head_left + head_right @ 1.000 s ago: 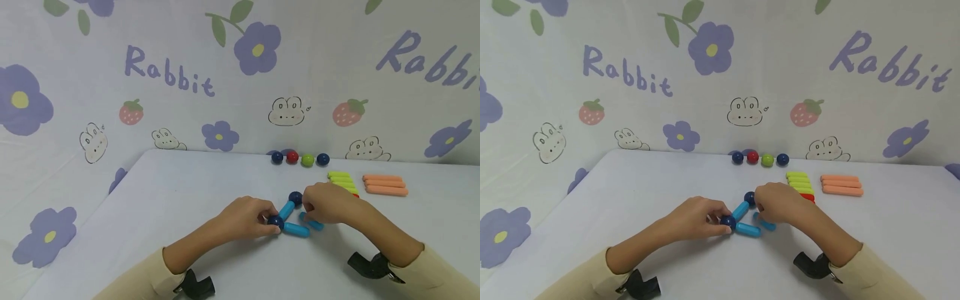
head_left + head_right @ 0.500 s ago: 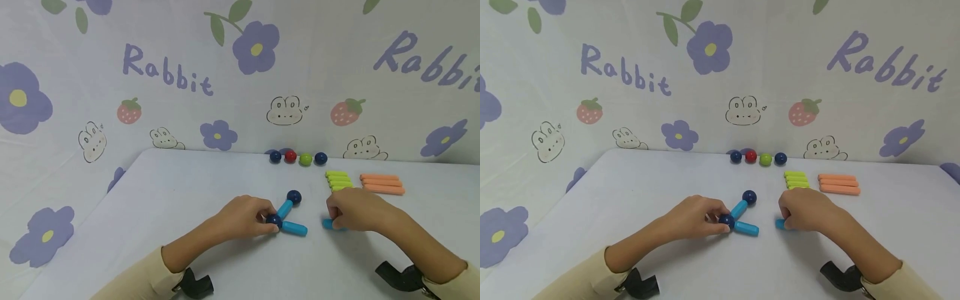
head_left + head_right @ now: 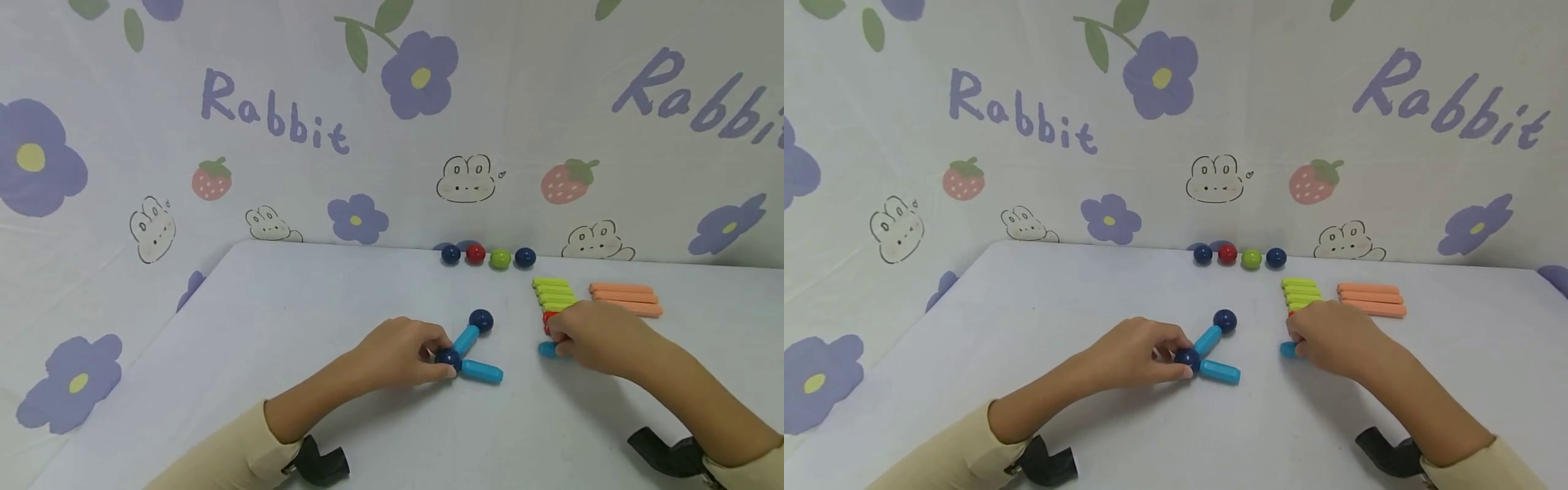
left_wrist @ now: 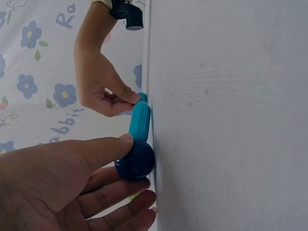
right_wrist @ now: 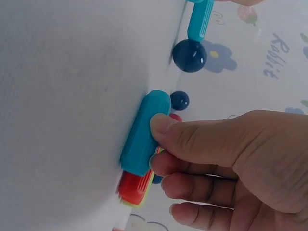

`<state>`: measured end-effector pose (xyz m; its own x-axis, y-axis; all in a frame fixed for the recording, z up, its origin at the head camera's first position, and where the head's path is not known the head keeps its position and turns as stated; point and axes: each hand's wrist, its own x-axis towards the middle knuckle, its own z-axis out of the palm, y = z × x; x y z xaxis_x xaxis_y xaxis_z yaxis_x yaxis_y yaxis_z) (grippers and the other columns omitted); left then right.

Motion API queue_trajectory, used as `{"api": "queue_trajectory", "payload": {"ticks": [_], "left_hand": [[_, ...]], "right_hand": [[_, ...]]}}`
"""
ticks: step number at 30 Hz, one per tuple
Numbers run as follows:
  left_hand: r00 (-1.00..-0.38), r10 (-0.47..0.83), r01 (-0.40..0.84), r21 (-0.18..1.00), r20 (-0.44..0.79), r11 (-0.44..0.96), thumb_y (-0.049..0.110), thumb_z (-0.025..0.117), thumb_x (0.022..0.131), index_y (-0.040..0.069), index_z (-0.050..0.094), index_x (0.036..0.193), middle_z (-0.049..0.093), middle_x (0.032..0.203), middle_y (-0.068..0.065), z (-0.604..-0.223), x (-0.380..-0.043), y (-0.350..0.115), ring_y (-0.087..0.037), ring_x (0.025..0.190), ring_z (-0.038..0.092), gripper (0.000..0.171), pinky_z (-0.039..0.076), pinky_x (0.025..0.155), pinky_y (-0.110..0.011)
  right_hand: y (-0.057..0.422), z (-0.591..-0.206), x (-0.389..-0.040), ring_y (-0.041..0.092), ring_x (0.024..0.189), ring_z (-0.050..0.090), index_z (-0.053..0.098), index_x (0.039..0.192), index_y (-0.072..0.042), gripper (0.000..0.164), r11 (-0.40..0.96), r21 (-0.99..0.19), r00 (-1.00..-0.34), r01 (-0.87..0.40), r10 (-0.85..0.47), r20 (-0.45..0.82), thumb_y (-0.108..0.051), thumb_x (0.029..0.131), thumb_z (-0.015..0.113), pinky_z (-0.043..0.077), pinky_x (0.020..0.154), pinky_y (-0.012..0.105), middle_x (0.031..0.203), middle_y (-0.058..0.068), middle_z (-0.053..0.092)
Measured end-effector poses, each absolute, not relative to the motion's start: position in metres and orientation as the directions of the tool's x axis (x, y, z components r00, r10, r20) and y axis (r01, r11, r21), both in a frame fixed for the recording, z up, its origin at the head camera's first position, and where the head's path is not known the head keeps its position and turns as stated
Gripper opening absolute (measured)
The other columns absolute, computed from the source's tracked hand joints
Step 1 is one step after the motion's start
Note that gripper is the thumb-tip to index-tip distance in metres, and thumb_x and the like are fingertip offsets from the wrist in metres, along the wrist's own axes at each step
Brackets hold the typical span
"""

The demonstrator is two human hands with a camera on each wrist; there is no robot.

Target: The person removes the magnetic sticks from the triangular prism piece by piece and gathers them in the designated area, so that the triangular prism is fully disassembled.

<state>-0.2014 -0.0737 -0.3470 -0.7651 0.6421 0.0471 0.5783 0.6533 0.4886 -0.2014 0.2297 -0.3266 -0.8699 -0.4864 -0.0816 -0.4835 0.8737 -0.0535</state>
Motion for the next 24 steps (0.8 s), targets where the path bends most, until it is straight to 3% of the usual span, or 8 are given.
{"api": "queue_trajectory", "payload": {"ticks": [6,17,24], "left_hand": [[-0.763,0.644,0.584,0.482,0.052,0.653,0.029,0.08,0.087,0.014,0.074,0.111,0.073,0.09,0.012,-0.346,-0.202,-0.073,0.003,0.077,0.059,0.028,0.048,0.071,-0.017],[-0.764,0.644,0.583,0.486,0.052,0.652,0.027,0.081,0.087,0.012,0.074,0.11,0.073,0.09,0.011,-0.344,-0.201,-0.073,0.002,0.077,0.06,0.028,0.048,0.071,-0.017],[-0.771,0.636,0.568,0.49,0.037,0.661,0.028,0.08,0.087,0.013,0.074,0.11,0.073,0.089,0.012,-0.345,-0.201,-0.073,0.002,0.077,0.06,0.028,0.048,0.071,-0.018]], "right_hand": [[0.24,-0.326,-0.207,0.008,0.057,0.041,0.055,0.071,-0.019,0.029,0.883,-0.049,-0.881,-0.466,-0.469,-0.066,-0.016,0.086,0.08,0.029,0.052,0.023,0.062,-0.007,0.042],[0.249,-0.326,-0.211,0.01,0.058,0.043,0.061,0.076,-0.019,0.023,0.889,-0.035,-0.888,-0.456,-0.458,-0.047,-0.021,0.084,0.083,0.03,0.051,0.025,0.065,-0.008,0.047],[0.25,-0.327,-0.211,0.009,0.056,0.04,0.055,0.07,-0.022,0.031,0.879,-0.027,-0.879,-0.476,-0.476,-0.008,-0.019,0.083,0.083,0.025,0.051,0.025,0.061,-0.009,0.043]]}}
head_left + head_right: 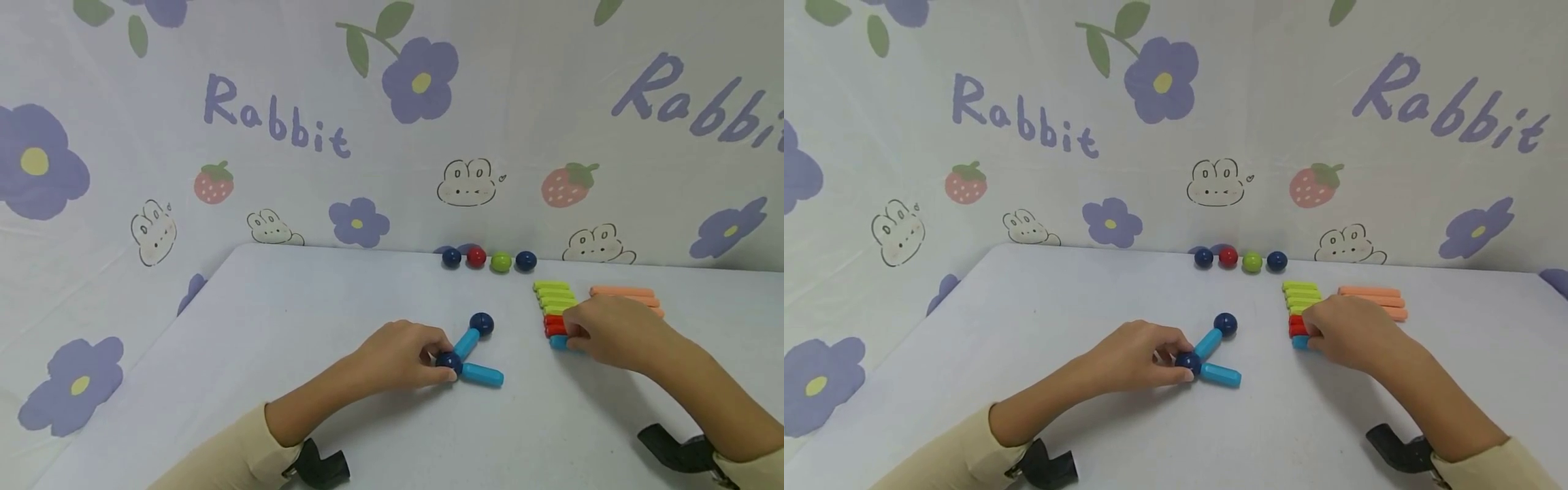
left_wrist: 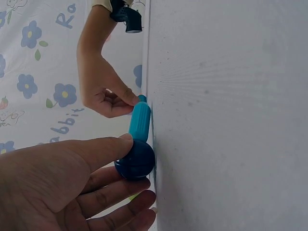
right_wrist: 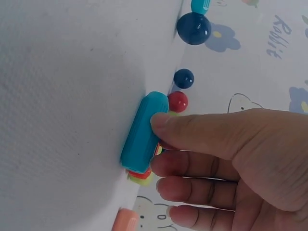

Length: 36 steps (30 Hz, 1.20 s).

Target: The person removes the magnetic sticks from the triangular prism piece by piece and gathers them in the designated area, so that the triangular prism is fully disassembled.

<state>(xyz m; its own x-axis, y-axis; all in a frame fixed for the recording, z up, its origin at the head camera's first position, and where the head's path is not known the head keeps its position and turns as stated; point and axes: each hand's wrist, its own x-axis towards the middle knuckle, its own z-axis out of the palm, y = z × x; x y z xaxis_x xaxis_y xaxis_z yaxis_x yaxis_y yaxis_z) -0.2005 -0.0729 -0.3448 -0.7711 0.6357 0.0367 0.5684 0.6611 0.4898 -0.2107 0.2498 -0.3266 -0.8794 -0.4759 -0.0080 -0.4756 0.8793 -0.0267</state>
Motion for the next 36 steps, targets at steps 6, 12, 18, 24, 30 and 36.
{"api": "queue_trajectory", "payload": {"ticks": [6,12,18,24,30,36], "left_hand": [[-0.768,0.639,0.574,0.489,0.043,0.657,0.03,0.08,0.088,0.014,0.074,0.11,0.071,0.088,0.014,-0.347,-0.201,-0.074,0.004,0.077,0.058,0.028,0.048,0.071,-0.017],[-0.764,0.643,0.584,0.486,0.056,0.651,0.03,0.08,0.087,0.014,0.075,0.11,0.071,0.087,0.014,-0.348,-0.202,-0.074,0.004,0.075,0.058,0.029,0.047,0.07,-0.017],[-0.763,0.644,0.575,0.501,0.044,0.647,0.03,0.081,0.087,0.013,0.075,0.111,0.072,0.089,0.013,-0.347,-0.202,-0.075,0.003,0.076,0.059,0.03,0.048,0.07,-0.016],[-0.765,0.643,0.569,0.508,0.038,0.647,0.029,0.081,0.087,0.013,0.075,0.11,0.072,0.088,0.013,-0.345,-0.202,-0.075,0.003,0.077,0.059,0.028,0.048,0.071,-0.017],[-0.757,0.652,0.576,0.513,0.041,0.637,0.028,0.08,0.088,0.013,0.074,0.109,0.072,0.089,0.013,-0.344,-0.201,-0.075,0.004,0.077,0.06,0.027,0.048,0.071,-0.016],[-0.749,0.661,0.584,0.52,0.05,0.623,0.026,0.08,0.088,0.012,0.074,0.108,0.072,0.088,0.011,-0.343,-0.201,-0.076,0.003,0.076,0.06,0.025,0.049,0.071,-0.017]], "right_hand": [[0.235,-0.322,-0.204,0.006,0.059,0.042,0.062,0.074,-0.023,0.024,0.834,-0.072,-0.837,-0.547,-0.544,0.057,-0.017,0.083,0.083,0.03,0.052,0.024,0.064,-0.014,0.046],[0.198,-0.318,-0.189,0.002,0.069,0.053,0.077,0.094,-0.02,0.013,0.728,-0.213,-0.754,-0.651,-0.652,0.074,-0.014,0.084,0.082,0.05,0.061,0.02,0.082,-0.017,0.064],[0.172,-0.312,-0.182,0.003,0.07,0.055,0.077,0.089,-0.02,0.013,0.7,-0.231,-0.728,-0.676,-0.682,0.066,-0.011,0.082,0.083,0.052,0.065,0.021,0.077,-0.018,0.06],[0.153,-0.31,-0.181,0.004,0.068,0.052,0.076,0.086,-0.019,0.01,0.709,-0.228,-0.737,-0.668,-0.672,0.07,-0.014,0.081,0.084,0.049,0.062,0.02,0.073,-0.017,0.058],[0.144,-0.312,-0.183,0.004,0.064,0.049,0.077,0.082,-0.018,0.009,0.697,-0.242,-0.732,-0.675,-0.673,0.103,-0.012,0.082,0.083,0.047,0.059,0.02,0.067,-0.017,0.055],[0.136,-0.311,-0.184,0.006,0.058,0.047,0.079,0.081,-0.015,0.005,0.73,-0.275,-0.774,-0.626,-0.625,0.103,-0.015,0.083,0.083,0.044,0.052,0.022,0.058,-0.015,0.051]]}}
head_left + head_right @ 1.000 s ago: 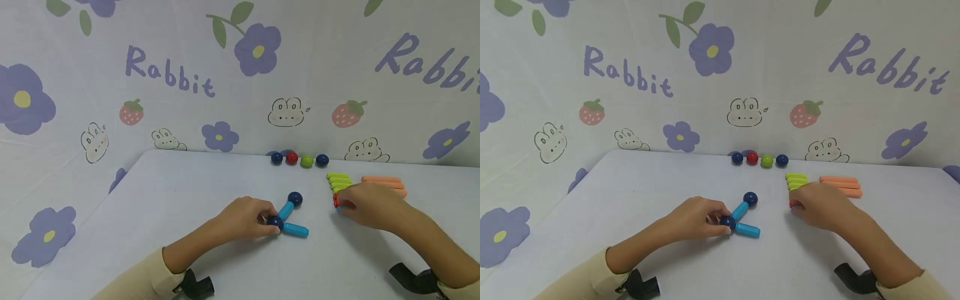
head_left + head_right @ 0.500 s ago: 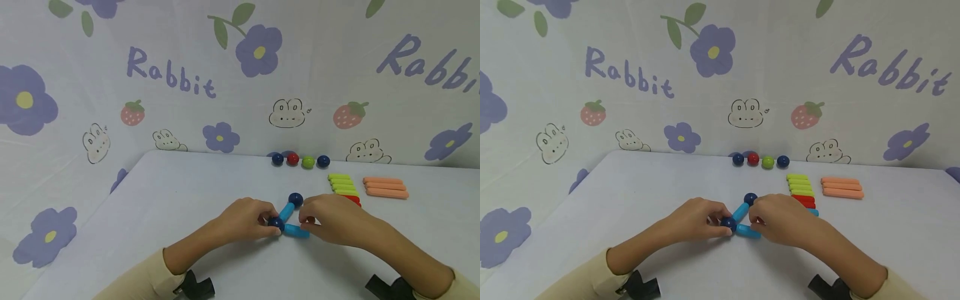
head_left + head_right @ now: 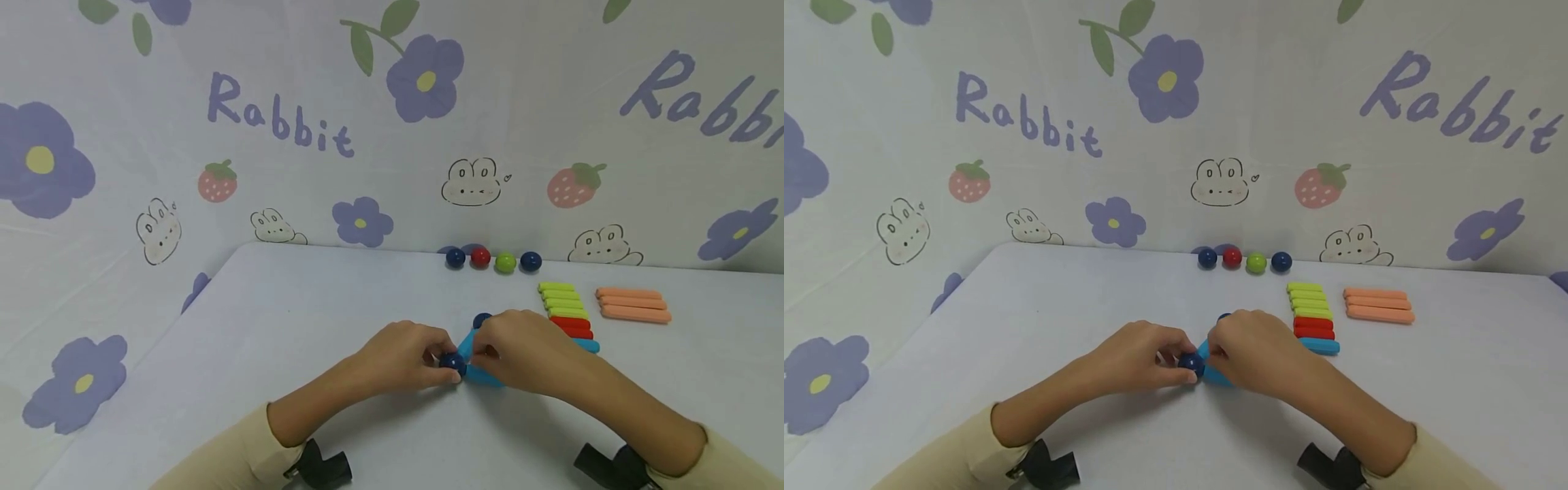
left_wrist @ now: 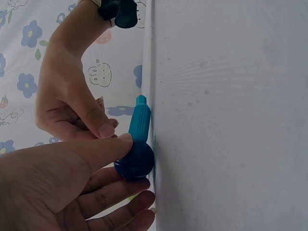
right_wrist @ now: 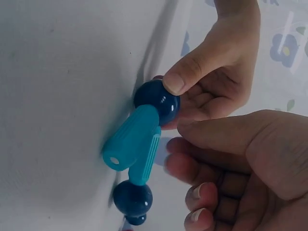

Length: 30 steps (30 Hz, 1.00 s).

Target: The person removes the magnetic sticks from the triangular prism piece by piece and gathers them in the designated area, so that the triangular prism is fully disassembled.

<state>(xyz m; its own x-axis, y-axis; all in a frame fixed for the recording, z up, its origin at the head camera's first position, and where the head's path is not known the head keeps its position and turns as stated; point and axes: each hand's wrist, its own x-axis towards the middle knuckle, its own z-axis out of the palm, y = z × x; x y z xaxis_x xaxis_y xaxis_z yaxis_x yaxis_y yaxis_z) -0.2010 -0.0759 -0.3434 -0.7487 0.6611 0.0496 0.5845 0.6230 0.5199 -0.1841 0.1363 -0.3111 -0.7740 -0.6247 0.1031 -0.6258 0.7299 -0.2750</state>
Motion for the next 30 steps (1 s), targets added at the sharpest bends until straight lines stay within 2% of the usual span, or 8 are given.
{"api": "queue_trajectory", "payload": {"ticks": [8,19,30], "left_hand": [[-0.757,0.653,0.571,0.519,0.033,0.636,0.027,0.08,0.088,0.012,0.074,0.109,0.073,0.089,0.012,-0.3427,-0.2004,-0.0749,0.003,0.077,0.06,0.027,0.049,0.072,-0.017],[-0.754,0.655,0.58,0.512,0.044,0.634,0.028,0.08,0.088,0.013,0.074,0.11,0.072,0.088,0.013,-0.3436,-0.2006,-0.0761,0.004,0.076,0.059,0.027,0.048,0.071,-0.016],[-0.754,0.655,0.582,0.513,0.051,0.631,0.028,0.08,0.088,0.014,0.074,0.108,0.072,0.087,0.014,-0.3447,-0.201,-0.0762,0.004,0.077,0.059,0.026,0.048,0.072,-0.016]], "right_hand": [[0.1356,-0.3149,-0.1818,0.008,0.058,0.05,0.078,0.082,-0.01,0.004,0.781,-0.306,-0.813,-0.544,-0.581,-0.037,-0.011,0.086,0.08,0.048,0.055,0.02,0.061,-0.011,0.056],[0.1316,-0.3188,-0.1801,0.009,0.063,0.052,0.078,0.083,-0.013,0.007,0.808,-0.277,-0.833,-0.52,-0.552,-0.046,-0.014,0.082,0.084,0.051,0.06,0.021,0.065,-0.01,0.059],[0.1273,-0.3185,-0.1769,0.01,0.059,0.052,0.077,0.081,-0.011,0.008,0.817,-0.166,-0.828,-0.553,-0.56,0.001,-0.012,0.082,0.084,0.053,0.059,0.024,0.063,-0.008,0.059]]}}
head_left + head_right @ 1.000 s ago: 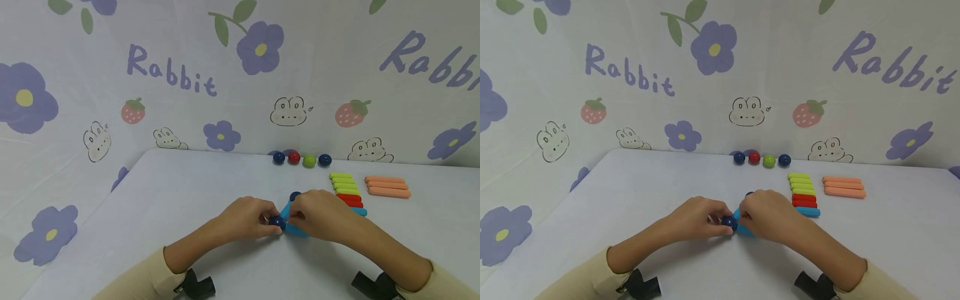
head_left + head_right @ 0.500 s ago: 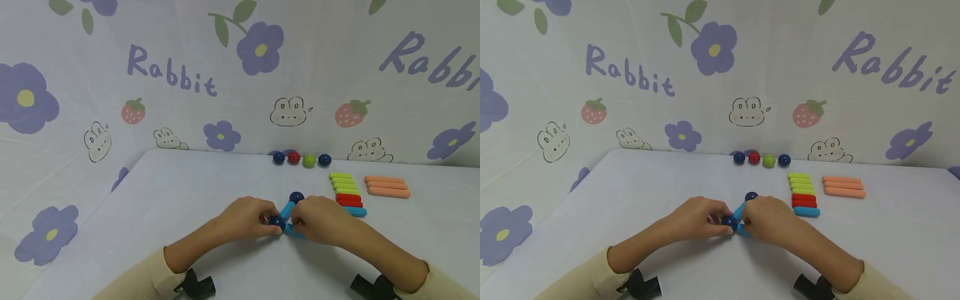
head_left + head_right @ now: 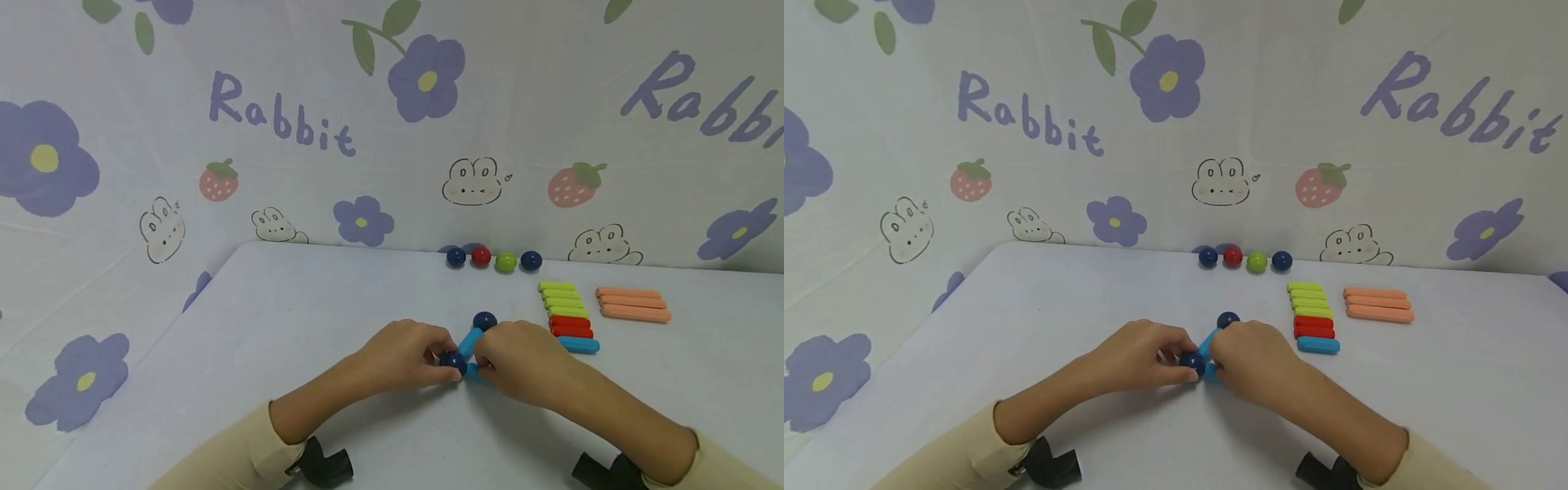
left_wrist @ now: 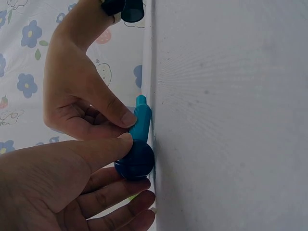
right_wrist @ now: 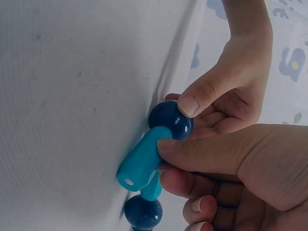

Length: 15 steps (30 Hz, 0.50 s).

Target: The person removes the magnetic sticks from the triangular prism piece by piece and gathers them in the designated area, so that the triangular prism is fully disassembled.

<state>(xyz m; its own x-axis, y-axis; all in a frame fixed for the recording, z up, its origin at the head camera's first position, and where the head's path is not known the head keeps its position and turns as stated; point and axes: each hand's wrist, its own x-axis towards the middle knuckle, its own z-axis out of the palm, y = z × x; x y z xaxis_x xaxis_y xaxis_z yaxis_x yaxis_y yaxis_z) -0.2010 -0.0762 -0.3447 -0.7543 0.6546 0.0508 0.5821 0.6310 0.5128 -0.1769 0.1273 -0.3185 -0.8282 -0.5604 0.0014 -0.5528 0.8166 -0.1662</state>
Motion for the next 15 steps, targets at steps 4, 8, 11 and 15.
{"api": "queue_trajectory", "payload": {"ticks": [4,8,11,15], "left_hand": [[-0.753,0.656,0.586,0.509,0.055,0.631,0.028,0.08,0.088,0.014,0.074,0.107,0.072,0.087,0.014,-0.3448,-0.201,-0.0755,0.005,0.077,0.06,0.025,0.048,0.072,-0.016],[-0.752,0.657,0.587,0.509,0.053,0.63,0.027,0.08,0.087,0.013,0.074,0.107,0.072,0.087,0.013,-0.3444,-0.2005,-0.0749,0.003,0.077,0.06,0.025,0.048,0.072,-0.017],[-0.751,0.659,0.587,0.51,0.054,0.628,0.027,0.08,0.087,0.013,0.074,0.107,0.073,0.088,0.012,-0.3439,-0.1999,-0.0748,0.002,0.078,0.061,0.025,0.048,0.072,-0.018],[-0.755,0.653,0.585,0.504,0.053,0.636,0.027,0.08,0.088,0.013,0.074,0.108,0.072,0.087,0.013,-0.344,-0.1999,-0.075,0.003,0.078,0.061,0.025,0.048,0.072,-0.018]], "right_hand": [[0.1286,-0.3182,-0.1763,0.01,0.058,0.05,0.077,0.081,-0.01,0.006,0.81,-0.161,-0.822,-0.564,-0.569,0.018,-0.011,0.083,0.083,0.052,0.059,0.023,0.061,-0.008,0.056],[0.1289,-0.3186,-0.1743,0.01,0.058,0.049,0.076,0.081,-0.01,0.007,0.815,-0.164,-0.827,-0.556,-0.562,0.012,-0.01,0.084,0.082,0.05,0.058,0.022,0.06,-0.008,0.052],[0.129,-0.3196,-0.1729,0.01,0.058,0.049,0.075,0.08,-0.01,0.007,0.82,-0.169,-0.832,-0.547,-0.555,0.003,-0.009,0.084,0.081,0.05,0.058,0.022,0.061,-0.007,0.053],[0.1318,-0.3194,-0.1742,0.011,0.057,0.05,0.074,0.081,-0.009,0.007,0.829,-0.16,-0.839,-0.536,-0.545,-0.01,-0.009,0.085,0.079,0.051,0.057,0.023,0.061,-0.005,0.054]]}}
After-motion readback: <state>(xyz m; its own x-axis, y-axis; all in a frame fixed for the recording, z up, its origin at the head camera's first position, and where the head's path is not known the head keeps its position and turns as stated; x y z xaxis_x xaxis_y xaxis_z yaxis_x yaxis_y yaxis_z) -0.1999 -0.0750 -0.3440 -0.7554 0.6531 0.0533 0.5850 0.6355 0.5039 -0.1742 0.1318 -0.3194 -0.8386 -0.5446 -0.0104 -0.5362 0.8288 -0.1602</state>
